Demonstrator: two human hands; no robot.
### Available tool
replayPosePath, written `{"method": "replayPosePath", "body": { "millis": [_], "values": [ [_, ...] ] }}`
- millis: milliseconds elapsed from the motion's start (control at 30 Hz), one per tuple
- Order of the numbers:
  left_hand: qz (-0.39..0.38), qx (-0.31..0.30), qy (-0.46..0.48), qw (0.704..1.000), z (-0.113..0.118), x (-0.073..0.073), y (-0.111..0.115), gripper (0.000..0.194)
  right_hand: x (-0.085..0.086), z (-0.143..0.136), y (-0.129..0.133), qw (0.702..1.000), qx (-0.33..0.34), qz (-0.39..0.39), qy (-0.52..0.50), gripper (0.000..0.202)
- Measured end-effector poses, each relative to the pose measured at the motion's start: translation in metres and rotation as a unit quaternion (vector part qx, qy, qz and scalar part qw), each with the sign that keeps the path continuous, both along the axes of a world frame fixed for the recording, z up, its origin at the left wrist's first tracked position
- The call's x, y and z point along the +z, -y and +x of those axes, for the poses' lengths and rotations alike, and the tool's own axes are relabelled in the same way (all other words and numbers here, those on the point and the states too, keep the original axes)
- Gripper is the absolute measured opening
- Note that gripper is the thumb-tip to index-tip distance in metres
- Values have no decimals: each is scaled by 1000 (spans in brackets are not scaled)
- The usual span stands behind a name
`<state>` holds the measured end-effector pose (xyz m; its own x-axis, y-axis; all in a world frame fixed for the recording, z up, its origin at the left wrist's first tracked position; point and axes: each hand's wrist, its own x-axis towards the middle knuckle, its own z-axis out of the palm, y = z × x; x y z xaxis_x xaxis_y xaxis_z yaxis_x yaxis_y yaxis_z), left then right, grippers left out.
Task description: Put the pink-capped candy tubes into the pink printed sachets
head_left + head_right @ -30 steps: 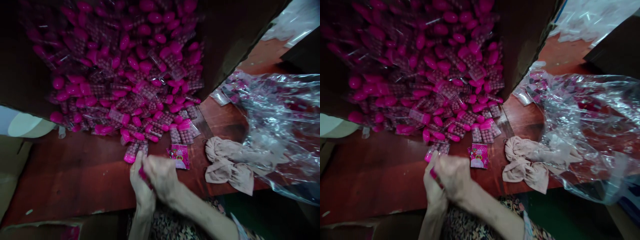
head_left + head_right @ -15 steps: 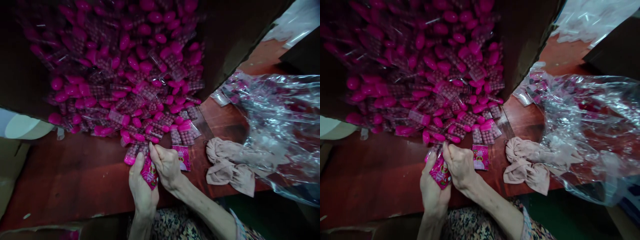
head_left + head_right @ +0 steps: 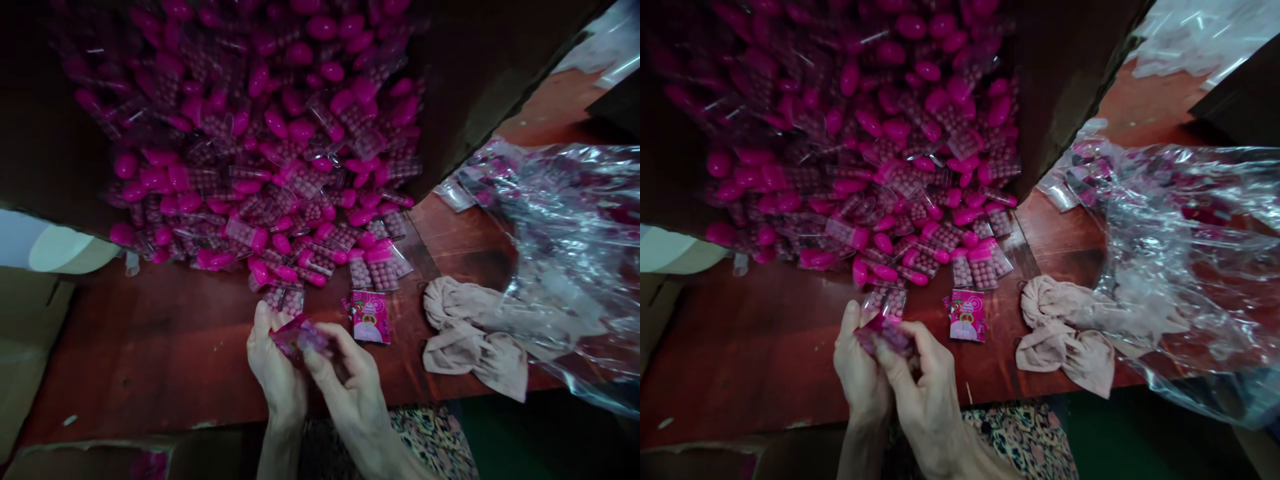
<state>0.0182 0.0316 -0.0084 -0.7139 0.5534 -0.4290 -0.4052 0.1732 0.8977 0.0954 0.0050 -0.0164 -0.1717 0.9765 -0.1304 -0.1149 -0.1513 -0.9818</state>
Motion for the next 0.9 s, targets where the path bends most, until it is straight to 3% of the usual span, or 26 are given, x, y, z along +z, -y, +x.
{"method": "replayPosePath", "body": {
  "millis": [200,367,467,567,733,900],
  "values": [
    [32,-3,79,996,2,-10,4,39,2,0,-6,984,-83,119,103,19],
    [54,-82,-102,990,-15,-10,12,46,4,15,-19,952,-65,225,197,17],
    [93,-125,-234,960,-23,0,15,51,6,17,-20,948,-22,245,202,17],
    [97,-171,-281,939,-23,6,17,50,8,16,-16,944,31,265,195,17],
    [54,-121,-247,960,-16,-5,19,45,10,14,-12,921,92,290,244,21],
    [57,-94,-274,955,-16,-11,19,44,8,9,-10,940,72,267,199,23]
  ]
}}
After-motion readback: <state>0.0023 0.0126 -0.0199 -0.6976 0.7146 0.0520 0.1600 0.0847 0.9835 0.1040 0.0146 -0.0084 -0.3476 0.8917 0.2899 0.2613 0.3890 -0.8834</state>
